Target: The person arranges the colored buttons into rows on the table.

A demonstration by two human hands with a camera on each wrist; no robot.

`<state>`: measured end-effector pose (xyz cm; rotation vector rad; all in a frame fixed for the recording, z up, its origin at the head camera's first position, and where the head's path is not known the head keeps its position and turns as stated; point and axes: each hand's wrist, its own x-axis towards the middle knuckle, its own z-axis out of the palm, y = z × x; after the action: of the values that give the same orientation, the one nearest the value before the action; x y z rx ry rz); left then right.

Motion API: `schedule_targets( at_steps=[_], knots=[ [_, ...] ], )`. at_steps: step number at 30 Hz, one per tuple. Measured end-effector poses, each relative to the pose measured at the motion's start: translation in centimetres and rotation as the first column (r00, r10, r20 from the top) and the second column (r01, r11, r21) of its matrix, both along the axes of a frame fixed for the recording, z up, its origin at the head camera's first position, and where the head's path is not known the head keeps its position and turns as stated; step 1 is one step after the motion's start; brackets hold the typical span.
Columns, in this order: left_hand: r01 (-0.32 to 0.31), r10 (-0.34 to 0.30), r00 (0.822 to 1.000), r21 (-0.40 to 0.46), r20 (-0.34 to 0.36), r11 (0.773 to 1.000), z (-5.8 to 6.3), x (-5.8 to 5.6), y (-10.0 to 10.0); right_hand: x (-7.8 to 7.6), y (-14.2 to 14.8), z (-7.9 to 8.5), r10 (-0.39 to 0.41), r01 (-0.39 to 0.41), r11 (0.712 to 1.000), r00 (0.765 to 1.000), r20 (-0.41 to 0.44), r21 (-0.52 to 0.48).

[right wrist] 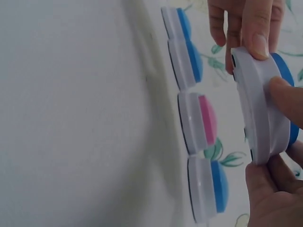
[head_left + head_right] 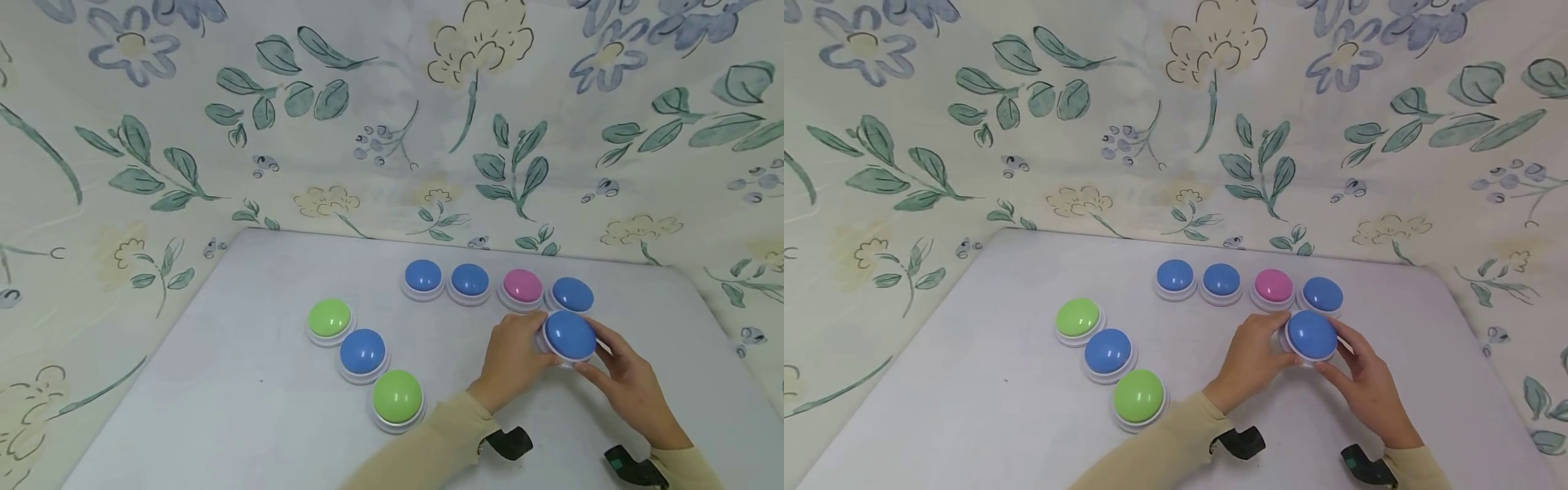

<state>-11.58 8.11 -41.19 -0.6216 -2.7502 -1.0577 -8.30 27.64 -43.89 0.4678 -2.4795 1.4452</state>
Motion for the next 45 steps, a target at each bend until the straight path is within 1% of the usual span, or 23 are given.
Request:
schedule_targets(
  at_steps=[3,5,11,16,19,23,24,26,29,31,32,34,37,41,45],
  knots=[
    [-0.009,0.009,1.000,0.017,-0.004,1.000,-0.4,-0.1,0.6,-0.1,0.4,-0.4,0.004,-0.004,1.000,1.000,-0.015,-0.014],
    [-0.014,0.014,1.000,0.022,-0.010,1.000,-0.6,-0.1,1.0,-0.1,0.8,-0.5,-0.007,0.006,1.000,1.000,-0.013,-0.015],
    [-0.027,0.028,0.999,0.015,-0.026,1.000,-0.9,0.1,2.3,0.0,2.2,-1.0,-0.055,0.057,0.997,0.997,0.057,-0.045],
    [-0.046,0.044,0.996,-0.024,-0.076,0.999,-1.1,0.2,3.0,-0.1,2.9,-1.5,-0.063,0.073,0.993,0.992,0.107,-0.090],
    [-0.049,0.047,0.995,-0.026,-0.084,0.998,-1.2,0.2,3.4,-0.2,3.2,-1.8,-0.063,0.079,0.989,0.990,0.126,-0.122],
    [-0.045,0.045,0.997,0.006,-0.068,0.999,-1.5,0.1,4.0,-0.2,3.8,-2.1,-0.040,0.066,0.978,0.991,0.131,-0.200],
    [-0.045,0.046,0.997,0.014,-0.067,0.999,-1.6,0.1,4.1,-0.2,3.9,-2.2,-0.039,0.064,0.977,0.991,0.127,-0.203],
    [-0.043,0.045,0.996,0.022,-0.072,0.999,-1.7,0.1,4.3,-0.3,4.2,-2.4,-0.022,0.053,0.969,0.992,0.128,-0.243],
    [-0.041,0.043,0.996,0.025,-0.082,0.999,-2.1,0.1,4.6,-0.3,4.6,-2.7,-0.011,0.048,0.961,0.991,0.137,-0.274],
    [-0.042,0.044,0.995,0.032,-0.084,0.999,-2.3,0.1,4.7,-0.3,4.8,-2.8,-0.018,0.057,0.962,0.989,0.147,-0.266],
    [-0.042,0.045,0.995,0.037,-0.085,0.998,-2.5,0.1,4.8,-0.3,4.8,-2.9,-0.031,0.067,0.968,0.988,0.150,-0.240],
    [-0.048,0.051,0.995,0.041,-0.089,0.998,-2.8,0.1,4.9,-0.4,4.9,-2.9,-0.059,0.088,0.980,0.985,0.161,-0.180],
    [-0.057,0.062,0.995,0.053,-0.080,0.997,-3.2,-0.1,5.1,-0.5,4.9,-2.9,-0.103,0.115,0.992,0.980,0.172,-0.059],
    [-0.055,0.058,0.996,0.051,-0.061,0.997,-3.7,-0.3,5.1,-0.6,4.7,-3.0,-0.134,0.133,0.991,0.971,0.199,0.020],
    [-0.034,0.036,0.998,0.037,-0.052,0.999,-4.0,-0.5,5.1,-0.5,4.6,-3.2,-0.165,0.154,0.986,0.960,0.224,0.065]
  ],
)
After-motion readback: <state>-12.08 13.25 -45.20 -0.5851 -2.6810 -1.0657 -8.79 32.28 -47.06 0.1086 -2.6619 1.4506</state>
